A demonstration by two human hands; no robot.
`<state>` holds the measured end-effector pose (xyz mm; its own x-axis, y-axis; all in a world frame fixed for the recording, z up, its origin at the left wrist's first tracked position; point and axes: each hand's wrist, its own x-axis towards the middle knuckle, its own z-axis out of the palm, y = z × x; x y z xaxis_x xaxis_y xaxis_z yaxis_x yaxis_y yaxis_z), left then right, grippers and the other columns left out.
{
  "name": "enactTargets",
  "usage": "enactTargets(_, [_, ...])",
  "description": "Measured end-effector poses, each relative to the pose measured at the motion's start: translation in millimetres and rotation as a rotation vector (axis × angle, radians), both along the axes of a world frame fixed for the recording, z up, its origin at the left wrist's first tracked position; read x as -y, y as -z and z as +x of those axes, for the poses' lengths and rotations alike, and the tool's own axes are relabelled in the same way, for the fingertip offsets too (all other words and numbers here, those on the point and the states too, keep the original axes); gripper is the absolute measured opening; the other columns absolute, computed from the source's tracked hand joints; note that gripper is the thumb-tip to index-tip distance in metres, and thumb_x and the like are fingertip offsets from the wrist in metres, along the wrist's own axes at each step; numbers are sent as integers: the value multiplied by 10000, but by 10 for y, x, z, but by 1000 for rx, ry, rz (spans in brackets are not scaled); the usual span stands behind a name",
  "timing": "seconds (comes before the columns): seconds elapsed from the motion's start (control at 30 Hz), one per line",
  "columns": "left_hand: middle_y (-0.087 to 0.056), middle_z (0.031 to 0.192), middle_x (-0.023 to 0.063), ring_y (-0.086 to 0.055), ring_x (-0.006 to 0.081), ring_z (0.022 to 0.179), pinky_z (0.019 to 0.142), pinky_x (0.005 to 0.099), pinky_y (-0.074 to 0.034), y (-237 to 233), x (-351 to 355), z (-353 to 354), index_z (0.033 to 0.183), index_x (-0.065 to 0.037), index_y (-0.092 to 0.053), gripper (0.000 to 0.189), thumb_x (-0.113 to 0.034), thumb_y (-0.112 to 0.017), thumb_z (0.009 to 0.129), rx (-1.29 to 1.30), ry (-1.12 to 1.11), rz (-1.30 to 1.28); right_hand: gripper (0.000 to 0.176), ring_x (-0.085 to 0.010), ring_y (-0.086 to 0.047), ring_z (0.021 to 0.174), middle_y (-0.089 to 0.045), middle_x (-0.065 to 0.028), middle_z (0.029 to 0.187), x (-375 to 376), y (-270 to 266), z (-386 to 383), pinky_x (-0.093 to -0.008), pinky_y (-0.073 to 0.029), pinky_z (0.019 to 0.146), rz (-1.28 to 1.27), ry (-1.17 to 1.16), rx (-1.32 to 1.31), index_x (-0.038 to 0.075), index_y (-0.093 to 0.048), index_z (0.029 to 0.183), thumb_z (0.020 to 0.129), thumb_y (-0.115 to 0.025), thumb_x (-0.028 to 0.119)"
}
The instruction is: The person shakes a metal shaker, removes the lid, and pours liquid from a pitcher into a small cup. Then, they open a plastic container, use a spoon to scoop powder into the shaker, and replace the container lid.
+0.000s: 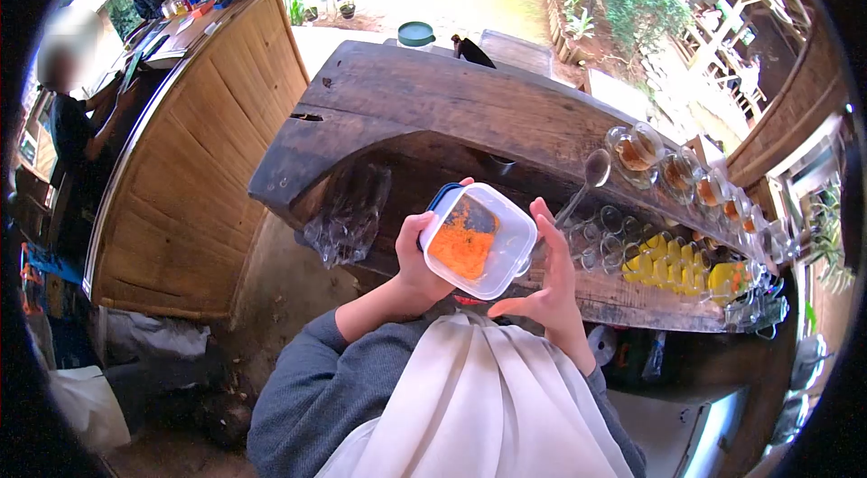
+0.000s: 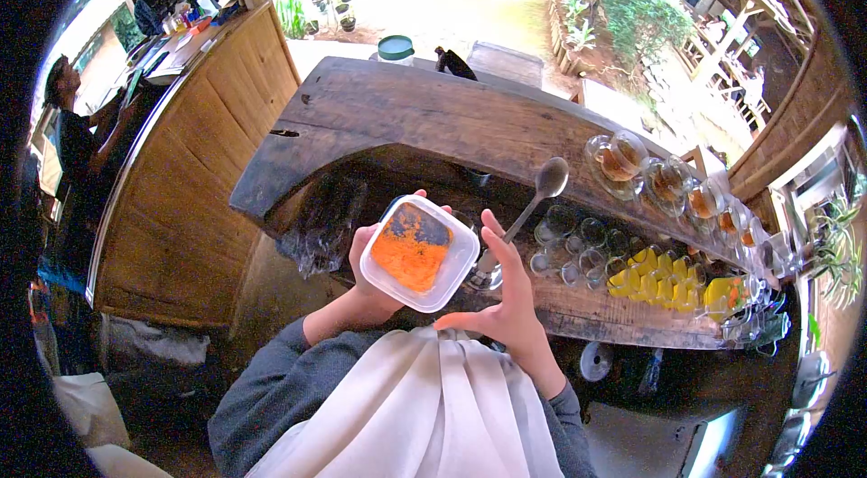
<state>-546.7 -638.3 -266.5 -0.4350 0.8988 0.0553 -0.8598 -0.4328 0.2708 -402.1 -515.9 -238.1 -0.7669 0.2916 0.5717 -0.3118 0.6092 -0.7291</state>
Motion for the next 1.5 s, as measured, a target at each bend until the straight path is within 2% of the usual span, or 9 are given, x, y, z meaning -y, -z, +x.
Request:
enactTargets(0.3, [-402,1393,195,-430,335,1263,1068,466,-331,-88,-93,142,1429,-114,-285,724,-407,-442,785,-86,87,-36,988,-331,-471,1231,-450,-211,1337,65,112,-27,-409,-371,1020,-5,137,-85,34,-364,1319,519,-905,239])
enactTargets(0.63, [-384,1384,226,-424,369,1258,1059,486,-335,-91,-111,73,1430,-104,-246,809,-395,-523,728,-313,13,-47,997,-307,-521,1131,-519,-157,1231,-45,115,186,-449,-313,1063,137,175,-75,21,-430,1265,452,-906,349])
enactTargets(0.8, [-355,1396,203,-412,340,1273,1052,460,-342,-143,-118,-106,1379,-69,-305,776,-330,-677,751,-446,-123,103,1023,-278,-470,1166,-481,-141,1207,-54,160,266,-443,-328,1051,-75,182,-111,14,-425,1265,430,-909,355])
enactTargets(0.9, [-367,1388,220,-416,362,1266,1026,454,-357,-229,-53,-344,1335,-58,-390,871,-439,-783,657,-1119,-297,145,1033,-271,-474,1137,-461,-143,1198,-94,189,305,-414,-372,1000,-39,224,-67,2,-416,1265,423,-903,350])
enactTargets(0.93, [-367,1388,220,-416,362,1266,1026,454,-357,-347,-66,-409,1335,-58,-390,871,-439,-783,657,-1121,-296,145,1033,-271,-474,1137,-461,-143,1198,-93,189,307,-414,-372,1000,-40,224,-69,2,-416,1265,423,-903,350])
enactTargets(1.0, [-399,1362,239,-400,384,1277,1028,488,-344,-599,-88,-488,1272,-49,-490,838,-457,-806,612,-1669,-457,363,1012,-267,-486,1103,-444,-145,1188,-86,189,315,-396,-401,955,-80,210,-91,-7,-413,1258,431,-879,344])
enactTargets(1.13, [-434,1321,271,-419,455,1230,1016,578,-321,-937,-132,-446,1225,-100,-573,786,-531,-789,605,-1918,-428,481,969,-269,-497,1084,-463,-148,1166,-72,134,339,-389,-409,942,-218,189,-66,-4,-414,1253,453,-839,341])
enactTargets(1.3, [-461,1317,211,-465,461,1181,959,511,-437,-1166,-268,-275,1188,-137,-609,616,-455,-735,676,-2073,-308,644,954,-263,-528,1043,-504,-137,1097,-33,5,377,-370,-425,908,-209,147,-21,11,-418,1249,459,-816,366])
enactTargets(1.5, [-471,1296,205,-482,456,1162,943,501,-453,-1146,-438,-126,1170,-114,-612,554,-380,-732,700,-2081,-208,769,959,-253,-539,1031,-505,-125,1098,31,-51,475,-368,-422,907,-273,142,-63,22,-422,1248,447,-823,362])
